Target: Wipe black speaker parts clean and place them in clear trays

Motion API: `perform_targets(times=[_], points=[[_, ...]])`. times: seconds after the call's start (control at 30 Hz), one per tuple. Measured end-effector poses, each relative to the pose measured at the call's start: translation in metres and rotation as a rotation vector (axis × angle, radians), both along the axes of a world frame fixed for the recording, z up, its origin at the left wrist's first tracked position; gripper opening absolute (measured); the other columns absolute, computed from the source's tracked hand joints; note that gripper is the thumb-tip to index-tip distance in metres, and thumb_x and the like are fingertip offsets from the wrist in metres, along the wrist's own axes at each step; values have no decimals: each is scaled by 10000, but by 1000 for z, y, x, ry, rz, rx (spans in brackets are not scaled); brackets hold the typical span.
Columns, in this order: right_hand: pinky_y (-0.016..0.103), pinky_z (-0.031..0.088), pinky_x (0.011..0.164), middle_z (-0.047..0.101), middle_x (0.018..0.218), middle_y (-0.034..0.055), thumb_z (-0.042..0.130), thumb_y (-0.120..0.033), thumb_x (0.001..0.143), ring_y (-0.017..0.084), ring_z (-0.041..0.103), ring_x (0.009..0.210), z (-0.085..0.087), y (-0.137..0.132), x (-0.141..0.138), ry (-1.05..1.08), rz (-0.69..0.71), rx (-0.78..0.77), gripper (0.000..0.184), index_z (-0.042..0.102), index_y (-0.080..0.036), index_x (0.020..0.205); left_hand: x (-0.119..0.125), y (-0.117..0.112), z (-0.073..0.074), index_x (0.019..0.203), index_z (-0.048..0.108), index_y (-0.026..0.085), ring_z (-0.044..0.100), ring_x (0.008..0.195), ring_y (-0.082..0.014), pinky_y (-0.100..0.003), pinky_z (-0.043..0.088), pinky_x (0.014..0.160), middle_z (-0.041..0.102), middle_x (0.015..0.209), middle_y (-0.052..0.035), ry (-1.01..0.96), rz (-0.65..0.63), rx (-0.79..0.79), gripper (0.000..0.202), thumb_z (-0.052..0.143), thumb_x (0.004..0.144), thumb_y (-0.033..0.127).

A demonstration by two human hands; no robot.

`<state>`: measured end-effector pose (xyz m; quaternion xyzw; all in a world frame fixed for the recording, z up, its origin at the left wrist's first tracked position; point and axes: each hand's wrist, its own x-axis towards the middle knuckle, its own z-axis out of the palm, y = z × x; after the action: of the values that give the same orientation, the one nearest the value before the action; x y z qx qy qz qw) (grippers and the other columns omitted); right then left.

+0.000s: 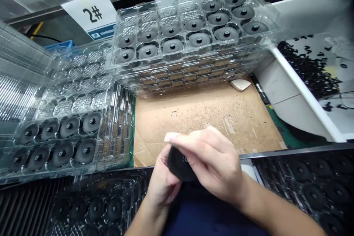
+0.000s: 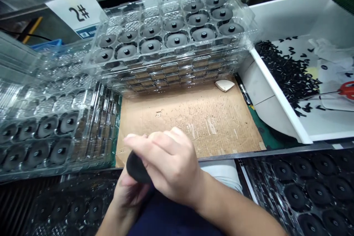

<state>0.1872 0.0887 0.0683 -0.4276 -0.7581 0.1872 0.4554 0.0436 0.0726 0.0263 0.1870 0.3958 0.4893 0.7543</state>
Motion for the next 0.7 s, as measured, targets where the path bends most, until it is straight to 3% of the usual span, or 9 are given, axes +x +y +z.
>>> perform_targets(times=[0.1,0.23,0.3,0.4,0.47,0.57,0.7], points=[[304,445,645,689,809,86,489,-58,879,155,595,682,2,-14,1,20,-82,-112,256,638,-64,1087,2,5,3,1009,708,338,664,968,-140,-183,488,866,733,1040,49,-19,17,50,611,887,426,378],[198,471,568,690,762,-4,558,-184,882,104,622,642,-8,-31,20,333,149,-586,183,704,-243,975,1,7,5,998,705,352,695,948,-165,-218,524,849,738,1054,62,-122,53,47,537,879,503,241],[171,494,614,721,890,-26,575,-262,891,105,661,758,-21,-35,30,555,43,-742,164,703,-314,980,3,6,6,1009,702,337,693,968,-177,-226,526,860,741,1056,54,-162,54,60,521,863,532,201],[189,514,680,718,1000,-17,573,-304,899,128,668,855,-36,-34,39,679,-185,-809,194,685,-324,1056,7,6,9,1017,697,334,692,972,-176,-234,530,865,741,1060,54,-179,38,51,520,845,555,148],[214,520,716,708,1047,-6,568,-296,902,145,661,900,-35,-30,40,619,-236,-769,215,676,-312,1087,10,6,11,1005,698,337,696,959,-175,-233,534,852,744,1048,58,-169,33,21,524,847,546,133],[236,512,737,685,1105,-3,546,-239,911,151,637,946,-17,-23,30,430,-241,-528,261,633,-303,1148,13,3,12,998,699,327,694,944,-171,-218,529,834,742,1041,44,-130,47,-27,562,873,493,153],[321,481,738,702,961,69,468,-145,919,175,619,836,7,-13,9,48,-22,-98,294,576,-136,1193,12,-5,8,1052,675,287,652,1000,-160,-226,484,908,727,1018,13,-35,0,-118,509,847,573,275]])
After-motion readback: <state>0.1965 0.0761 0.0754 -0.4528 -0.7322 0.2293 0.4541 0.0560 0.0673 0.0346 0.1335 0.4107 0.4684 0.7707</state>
